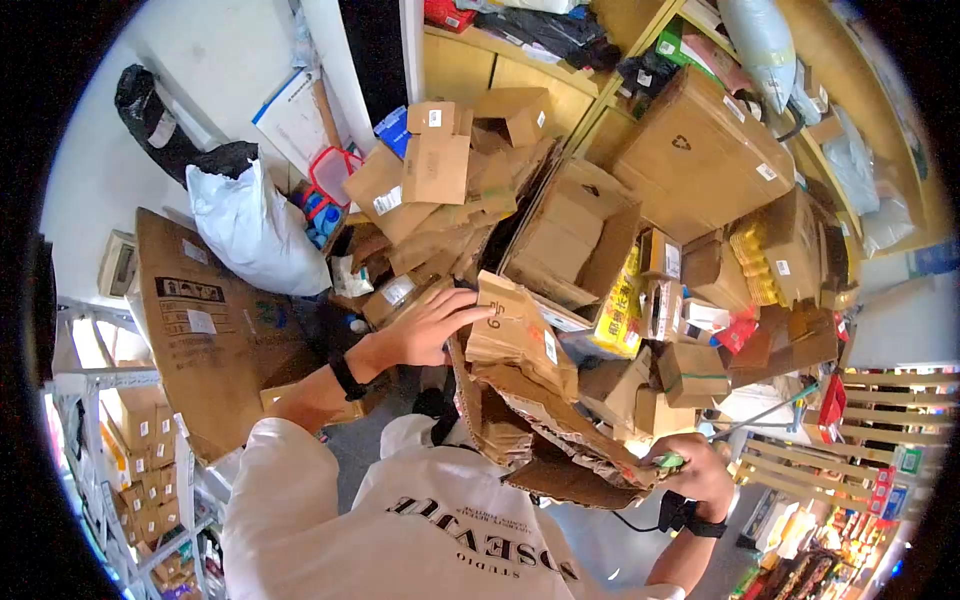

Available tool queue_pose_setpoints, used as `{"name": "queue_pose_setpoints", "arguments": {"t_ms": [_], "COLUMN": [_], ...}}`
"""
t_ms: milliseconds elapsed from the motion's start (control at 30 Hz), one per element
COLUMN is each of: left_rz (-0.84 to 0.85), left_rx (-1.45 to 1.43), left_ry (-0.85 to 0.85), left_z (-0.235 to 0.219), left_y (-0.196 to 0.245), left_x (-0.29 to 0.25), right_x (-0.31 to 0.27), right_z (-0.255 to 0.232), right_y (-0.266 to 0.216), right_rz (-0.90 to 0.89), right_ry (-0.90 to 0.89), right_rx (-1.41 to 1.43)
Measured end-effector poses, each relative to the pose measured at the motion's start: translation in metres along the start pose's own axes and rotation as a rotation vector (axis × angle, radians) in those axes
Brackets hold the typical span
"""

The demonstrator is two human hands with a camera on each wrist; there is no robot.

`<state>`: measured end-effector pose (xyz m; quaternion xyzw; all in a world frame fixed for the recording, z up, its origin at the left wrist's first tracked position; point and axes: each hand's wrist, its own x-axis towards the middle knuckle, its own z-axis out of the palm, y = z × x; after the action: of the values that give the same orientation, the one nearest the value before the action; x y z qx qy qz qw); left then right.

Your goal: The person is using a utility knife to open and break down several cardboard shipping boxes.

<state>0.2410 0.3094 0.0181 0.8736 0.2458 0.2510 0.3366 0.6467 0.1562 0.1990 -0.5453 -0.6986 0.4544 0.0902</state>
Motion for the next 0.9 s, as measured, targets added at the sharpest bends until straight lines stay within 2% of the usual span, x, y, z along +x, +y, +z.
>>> {"name": "queue_pose_setpoints", "arguments": {"t_ms": [100,167,200,233,300,333,367,433,467,500,567,667,700,733,767,800,833,867,900], "left_rz": [0.047,-0.036,0.032,0.03,0.221,0.149,0.147,-0.248,-0.234,-0.233,-0.401,-0.409,-0.417,-0.513,-0.496,-0.589,-0.68,-0.633,-0.694], "left_rx": [0.13,0.159,0.233,0.242,0.112,0.094,0.104,0.029,0.051,0.055,0.157,0.18,0.223,0.164,0.167,0.075,-0.02,-0.209,-0.301], "left_ry": [0.091,0.173,0.229,0.22,0.23,0.205,0.201,0.035,0.109,0.098,0.153,0.205,0.24,0.245,0.221,0.273,0.323,0.395,0.414], "left_z": [-0.005,0.001,0.002,0.003,-0.002,-0.005,-0.007,-0.01,-0.006,-0.011,-0.028,-0.058,-0.071,-0.085,-0.101,-0.118,-0.134,-0.143,-0.152], "left_y": [0.016,0.012,0.008,0.004,-0.003,-0.002,-0.003,-0.015,-0.03,-0.032,-0.041,-0.084,-0.099,-0.117,-0.132,-0.147,-0.165,-0.198,-0.232], "left_x": [0.019,0.028,0.033,0.038,0.051,0.053,0.05,0.041,0.038,0.038,0.042,0.044,0.044,0.044,0.046,0.05,0.055,0.057,0.059], "right_x": [0.005,0.006,0.008,0.005,0.018,0.025,0.035,0.05,0.07,0.09,0.125,0.192,0.214,0.233,0.246,0.253,0.26,0.262,0.261], "right_z": [-0.026,-0.04,-0.046,-0.05,-0.054,-0.054,-0.058,-0.052,-0.048,-0.048,-0.045,-0.042,-0.04,-0.046,-0.052,-0.06,-0.063,-0.066,-0.069], "right_y": [0.021,0.036,0.044,0.062,0.074,0.093,0.074,0.109,0.103,0.074,0.09,0.104,0.097,0.087,0.078,0.085,0.088,0.086,0.087], "right_rz": [-0.139,-0.147,-0.136,-0.071,-0.102,-0.198,-0.143,0.003,-0.012,0.176,0.121,0.099,0.07,0.054,0.041,0.094,0.016,0.066,0.119], "right_ry": [-0.042,-0.03,-0.028,-0.011,0.056,0.111,0.121,0.247,0.313,0.355,0.494,0.694,0.835,0.913,0.993,0.998,1.03,1.025,1.02], "right_rx": [0.011,0.03,0.05,-0.025,-0.017,-0.033,-0.047,0.121,0.256,0.45,0.319,0.215,0.206,0.239,0.269,0.186,0.296,0.328,0.362]}}
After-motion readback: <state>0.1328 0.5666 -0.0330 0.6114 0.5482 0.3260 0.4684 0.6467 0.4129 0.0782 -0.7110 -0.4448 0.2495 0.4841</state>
